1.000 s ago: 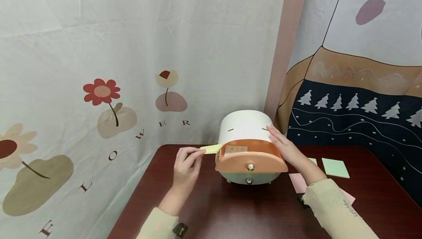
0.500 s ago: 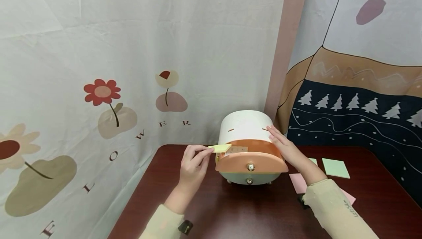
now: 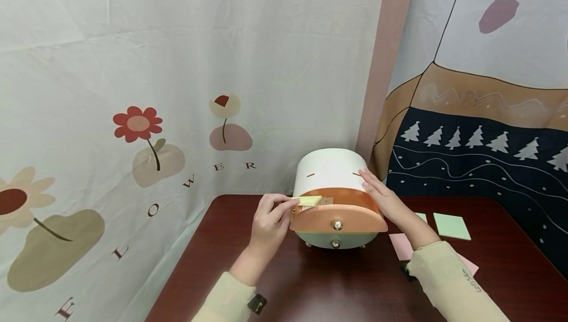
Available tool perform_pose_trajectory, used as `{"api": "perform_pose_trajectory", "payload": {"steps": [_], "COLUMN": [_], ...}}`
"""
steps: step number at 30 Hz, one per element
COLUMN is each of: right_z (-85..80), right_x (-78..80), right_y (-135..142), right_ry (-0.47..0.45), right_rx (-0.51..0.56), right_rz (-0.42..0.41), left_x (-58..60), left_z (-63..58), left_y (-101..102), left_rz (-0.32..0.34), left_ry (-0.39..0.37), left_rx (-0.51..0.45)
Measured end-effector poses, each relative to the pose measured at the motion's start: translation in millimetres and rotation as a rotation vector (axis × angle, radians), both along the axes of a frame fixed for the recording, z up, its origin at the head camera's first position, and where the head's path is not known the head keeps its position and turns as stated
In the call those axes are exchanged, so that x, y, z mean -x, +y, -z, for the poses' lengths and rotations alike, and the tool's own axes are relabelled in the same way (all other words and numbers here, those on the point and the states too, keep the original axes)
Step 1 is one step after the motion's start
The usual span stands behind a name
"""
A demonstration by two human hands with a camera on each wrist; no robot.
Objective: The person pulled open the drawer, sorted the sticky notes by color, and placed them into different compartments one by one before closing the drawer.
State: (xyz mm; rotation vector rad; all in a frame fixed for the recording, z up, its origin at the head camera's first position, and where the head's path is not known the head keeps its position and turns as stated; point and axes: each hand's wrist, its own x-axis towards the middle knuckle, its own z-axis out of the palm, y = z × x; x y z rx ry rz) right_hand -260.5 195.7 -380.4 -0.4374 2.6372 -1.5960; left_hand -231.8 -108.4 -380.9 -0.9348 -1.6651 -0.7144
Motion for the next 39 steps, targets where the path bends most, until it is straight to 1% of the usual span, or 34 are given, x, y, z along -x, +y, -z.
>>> {"api": "perform_pose_trajectory", "payload": {"steps": [7, 17, 25, 29, 39], "right_z": [0.3, 3.1, 2.8, 2.7, 4.1], "right_x": [0.9, 3.6, 3.8, 3.8, 5.0], "right_y": [-0.2, 0.9, 1.2, 1.4, 1.3], "right_ry": [-0.004, -0.004, -0.005, -0.005, 0.005], "right_rx": [0.003, -0.008, -0.018, -0.013, -0.018], "right_rz": [-0.002, 0.003, 0.009, 0.008, 0.006], "left_x": [2.7, 5.7, 9.4, 9.9, 8.2], "left_z": [1.5, 1.1, 1.8, 1.2, -3.7], "left_y": [6.3, 14.3, 18.3, 19.8, 22.7], "left_rz": [0.006, -0.002, 0.016, 0.022, 0.011], "left_ry": [0.002, -0.053, -0.059, -0.095, -0.202], "left_rx": [0.029, 0.066, 0.075, 0.091, 0.117]}}
